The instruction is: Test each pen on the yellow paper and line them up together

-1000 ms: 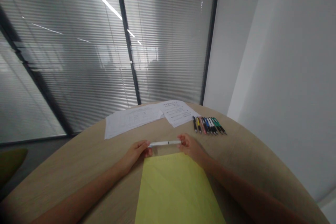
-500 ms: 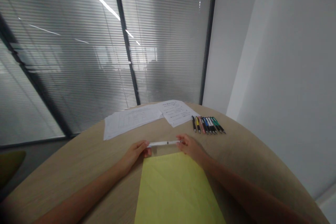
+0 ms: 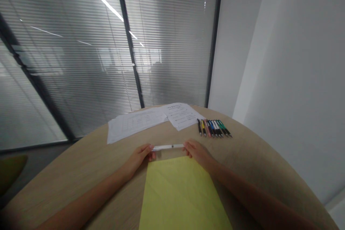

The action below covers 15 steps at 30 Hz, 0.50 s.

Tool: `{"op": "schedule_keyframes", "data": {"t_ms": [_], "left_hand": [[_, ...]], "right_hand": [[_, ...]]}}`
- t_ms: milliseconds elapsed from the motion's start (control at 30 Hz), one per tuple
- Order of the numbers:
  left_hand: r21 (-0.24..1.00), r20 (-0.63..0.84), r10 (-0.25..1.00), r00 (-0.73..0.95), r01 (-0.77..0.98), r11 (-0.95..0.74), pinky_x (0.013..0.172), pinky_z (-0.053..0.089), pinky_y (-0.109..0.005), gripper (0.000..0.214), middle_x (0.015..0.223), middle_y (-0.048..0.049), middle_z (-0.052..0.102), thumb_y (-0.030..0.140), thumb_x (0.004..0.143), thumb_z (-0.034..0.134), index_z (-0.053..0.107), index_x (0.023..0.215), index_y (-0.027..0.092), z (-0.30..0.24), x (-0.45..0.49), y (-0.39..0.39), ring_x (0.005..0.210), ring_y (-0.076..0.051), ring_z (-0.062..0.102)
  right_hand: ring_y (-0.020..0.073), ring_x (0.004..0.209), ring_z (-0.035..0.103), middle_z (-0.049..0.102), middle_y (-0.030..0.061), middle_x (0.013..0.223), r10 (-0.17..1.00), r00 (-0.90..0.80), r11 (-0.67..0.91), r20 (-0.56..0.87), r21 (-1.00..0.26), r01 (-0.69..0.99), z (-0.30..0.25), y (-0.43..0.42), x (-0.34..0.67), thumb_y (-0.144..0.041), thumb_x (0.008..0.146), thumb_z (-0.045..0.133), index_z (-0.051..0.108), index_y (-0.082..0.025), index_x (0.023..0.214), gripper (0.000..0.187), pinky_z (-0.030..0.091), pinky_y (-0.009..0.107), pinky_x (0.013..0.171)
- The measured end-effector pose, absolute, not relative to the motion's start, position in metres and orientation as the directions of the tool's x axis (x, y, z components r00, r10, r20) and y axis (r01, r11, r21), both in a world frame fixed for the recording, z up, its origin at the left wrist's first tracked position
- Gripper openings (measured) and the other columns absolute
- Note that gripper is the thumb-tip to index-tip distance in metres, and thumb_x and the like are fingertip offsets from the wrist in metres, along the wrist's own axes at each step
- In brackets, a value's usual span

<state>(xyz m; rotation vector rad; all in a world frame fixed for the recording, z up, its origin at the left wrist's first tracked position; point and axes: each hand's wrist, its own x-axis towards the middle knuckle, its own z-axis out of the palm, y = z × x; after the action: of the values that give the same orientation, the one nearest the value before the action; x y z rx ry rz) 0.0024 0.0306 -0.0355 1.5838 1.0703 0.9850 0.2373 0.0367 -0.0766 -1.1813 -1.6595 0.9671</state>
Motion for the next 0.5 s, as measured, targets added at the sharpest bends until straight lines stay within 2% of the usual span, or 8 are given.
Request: {"op": "schedule_keyframes", "data": {"t_ms": [100, 167, 267, 433, 500], "left_hand": [[0.969, 0.099, 0.954, 0.283, 0.190, -0.157, 0.055, 0.036, -0.024, 0.039, 0.049, 0.0016, 0.051, 0.053, 0.067, 0.050, 0.054, 0.053, 0.016, -0.0361, 0.0020, 0.0315, 0.049, -0.012, 0.044], [0.970, 0.098, 0.959, 0.267, 0.189, -0.152, 0.054, 0.036, -0.024, 0.039, 0.050, 0.0015, 0.052, 0.053, 0.067, 0.050, 0.053, 0.053, 0.016, -0.0372, 0.0018, 0.0321, 0.049, -0.012, 0.044], [0.973, 0.093, 0.960, 0.264, 0.179, -0.143, 0.053, 0.035, -0.023, 0.039, 0.049, 0.0020, 0.051, 0.052, 0.067, 0.050, 0.053, 0.053, 0.016, -0.0386, 0.0016, 0.0331, 0.048, -0.011, 0.043], [0.968, 0.107, 0.952, 0.288, 0.189, -0.166, 0.053, 0.034, -0.023, 0.038, 0.048, 0.0023, 0.050, 0.050, 0.067, 0.050, 0.054, 0.052, 0.016, -0.0374, 0.0015, 0.0327, 0.048, -0.011, 0.043], [0.968, 0.107, 0.953, 0.283, 0.189, -0.165, 0.053, 0.034, -0.023, 0.037, 0.048, 0.0023, 0.050, 0.050, 0.067, 0.049, 0.054, 0.052, 0.016, -0.0362, 0.0017, 0.0317, 0.048, -0.011, 0.044]], "right_hand": [[0.0069, 0.046, 0.042, 0.047, -0.0029, 0.054, 0.961, -0.184, 0.252, 0.205, -0.924, 0.289, -0.0782, 0.0377, 0.2375, -0.042, 0.077, 0.039, 0.046, -0.017, 0.064, 0.029, 0.032, 0.020, 0.045], [0.0066, 0.044, 0.041, 0.046, -0.0049, 0.054, 0.966, -0.178, 0.229, 0.187, -0.940, 0.254, -0.0791, 0.0386, 0.2367, -0.041, 0.073, 0.047, 0.047, -0.017, 0.075, 0.023, 0.031, 0.020, 0.043], [0.0067, 0.044, 0.041, 0.047, -0.0060, 0.056, 0.971, -0.171, 0.206, 0.170, -0.954, 0.220, -0.0790, 0.0393, 0.2358, -0.041, 0.068, 0.052, 0.046, -0.018, 0.088, 0.031, 0.031, 0.019, 0.041], [0.0072, 0.045, 0.042, 0.047, -0.0033, 0.052, 0.961, -0.175, 0.259, 0.212, -0.913, 0.316, -0.0785, 0.0388, 0.2371, -0.043, 0.077, 0.039, 0.048, -0.017, 0.064, 0.030, 0.033, 0.021, 0.044], [0.0073, 0.045, 0.043, 0.047, -0.0036, 0.052, 0.961, -0.169, 0.261, 0.217, -0.915, 0.308, -0.0790, 0.0388, 0.2372, -0.041, 0.076, 0.041, 0.048, -0.018, 0.064, 0.027, 0.032, 0.021, 0.044]]}}
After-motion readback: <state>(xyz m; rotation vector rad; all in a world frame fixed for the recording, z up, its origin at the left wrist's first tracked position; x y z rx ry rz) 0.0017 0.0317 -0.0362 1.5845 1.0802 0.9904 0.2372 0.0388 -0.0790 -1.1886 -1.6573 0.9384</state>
